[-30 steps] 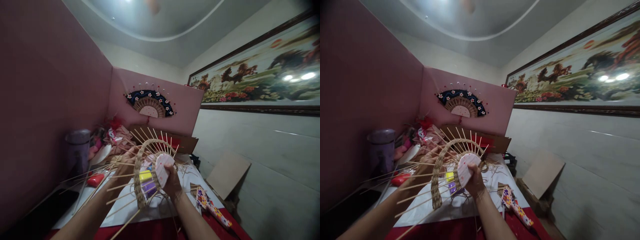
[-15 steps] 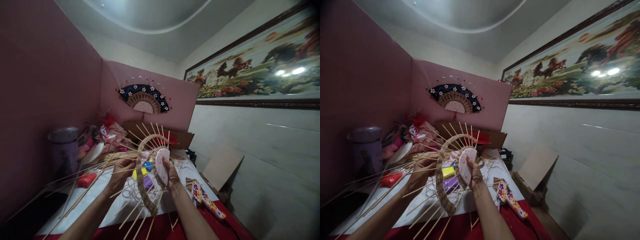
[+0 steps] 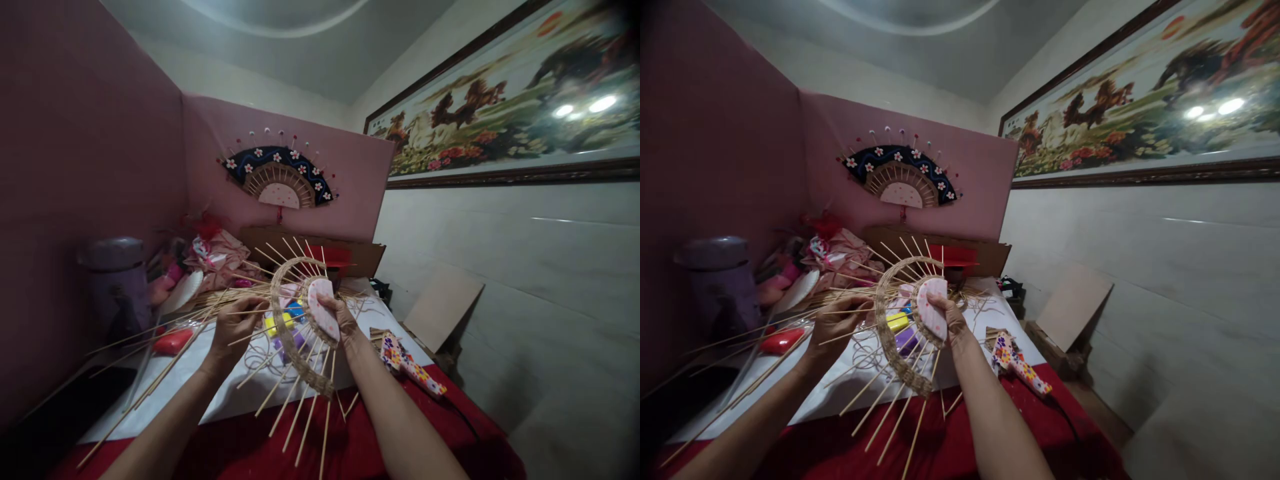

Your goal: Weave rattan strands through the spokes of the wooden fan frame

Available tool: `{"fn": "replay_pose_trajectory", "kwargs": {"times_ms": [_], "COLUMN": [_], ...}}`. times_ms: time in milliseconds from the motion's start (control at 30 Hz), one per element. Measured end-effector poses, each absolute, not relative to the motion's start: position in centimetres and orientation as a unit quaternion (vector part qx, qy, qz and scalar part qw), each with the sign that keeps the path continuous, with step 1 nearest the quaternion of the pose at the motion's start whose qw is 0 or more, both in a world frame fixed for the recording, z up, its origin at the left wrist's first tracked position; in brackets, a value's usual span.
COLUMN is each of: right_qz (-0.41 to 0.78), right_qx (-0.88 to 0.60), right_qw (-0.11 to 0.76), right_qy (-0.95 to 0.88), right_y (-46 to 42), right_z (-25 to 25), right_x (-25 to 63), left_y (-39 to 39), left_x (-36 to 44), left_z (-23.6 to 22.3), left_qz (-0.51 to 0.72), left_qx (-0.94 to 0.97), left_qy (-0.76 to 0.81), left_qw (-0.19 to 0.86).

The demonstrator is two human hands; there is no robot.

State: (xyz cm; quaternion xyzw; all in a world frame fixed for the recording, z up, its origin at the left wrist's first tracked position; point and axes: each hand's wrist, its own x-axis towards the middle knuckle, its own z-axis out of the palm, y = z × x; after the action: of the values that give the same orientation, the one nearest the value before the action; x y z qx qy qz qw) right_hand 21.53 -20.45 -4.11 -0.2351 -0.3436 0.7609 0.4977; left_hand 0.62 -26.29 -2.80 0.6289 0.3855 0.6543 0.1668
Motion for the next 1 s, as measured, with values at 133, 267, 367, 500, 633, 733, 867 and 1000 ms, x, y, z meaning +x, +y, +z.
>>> {"fn": "replay_pose_trajectory", "kwargs": {"times_ms": [133, 267, 367, 500, 633, 733, 867, 1000], "right_qz": [0.76, 0.753, 0.751, 0.75, 0.755, 0.751, 0.748, 0.751], "right_qx": [-0.239, -0.22, -0.21, -0.199, -0.202, -0.206, -0.207, -0.213], "right_qw": [0.512, 0.522, 0.52, 0.524, 0.519, 0.521, 0.524, 0.508], "right_qy": [-0.32, -0.336, -0.35, -0.35, -0.346, -0.348, -0.351, -0.365], "right_y": [-21.0, -21.3, -21.3, -21.2, -21.0, -20.8, -20.6, -20.6], "right_z": [-3.9, -3.9, -4.0, -4.2, -4.1, -4.1, -4.1, -4.0], "right_x": [21.6, 21.6, 21.6, 21.8, 21.9, 22.1, 22.4, 22.7], "left_y": [-26.2, -26.6, -26.9, -27.0, -27.0, -27.1, -27.3, -27.6], "left_x": [0.0, -0.1, 0.1, -0.1, -0.7, -1.0, -1.3, -1.5], "left_z": [-3.0, -2.7, -2.4, -2.4, -2.6, -2.6, -2.2, -1.8], "left_qz": [0.649, 0.626, 0.608, 0.6, 0.595, 0.582, 0.582, 0.57], "left_qx": [0.651, 0.669, 0.675, 0.668, 0.653, 0.649, 0.632, 0.655], "left_qy": [0.392, 0.399, 0.412, 0.427, 0.448, 0.462, 0.469, 0.438], "left_qw": [0.03, -0.047, -0.07, -0.104, -0.135, -0.159, -0.205, -0.231]}}
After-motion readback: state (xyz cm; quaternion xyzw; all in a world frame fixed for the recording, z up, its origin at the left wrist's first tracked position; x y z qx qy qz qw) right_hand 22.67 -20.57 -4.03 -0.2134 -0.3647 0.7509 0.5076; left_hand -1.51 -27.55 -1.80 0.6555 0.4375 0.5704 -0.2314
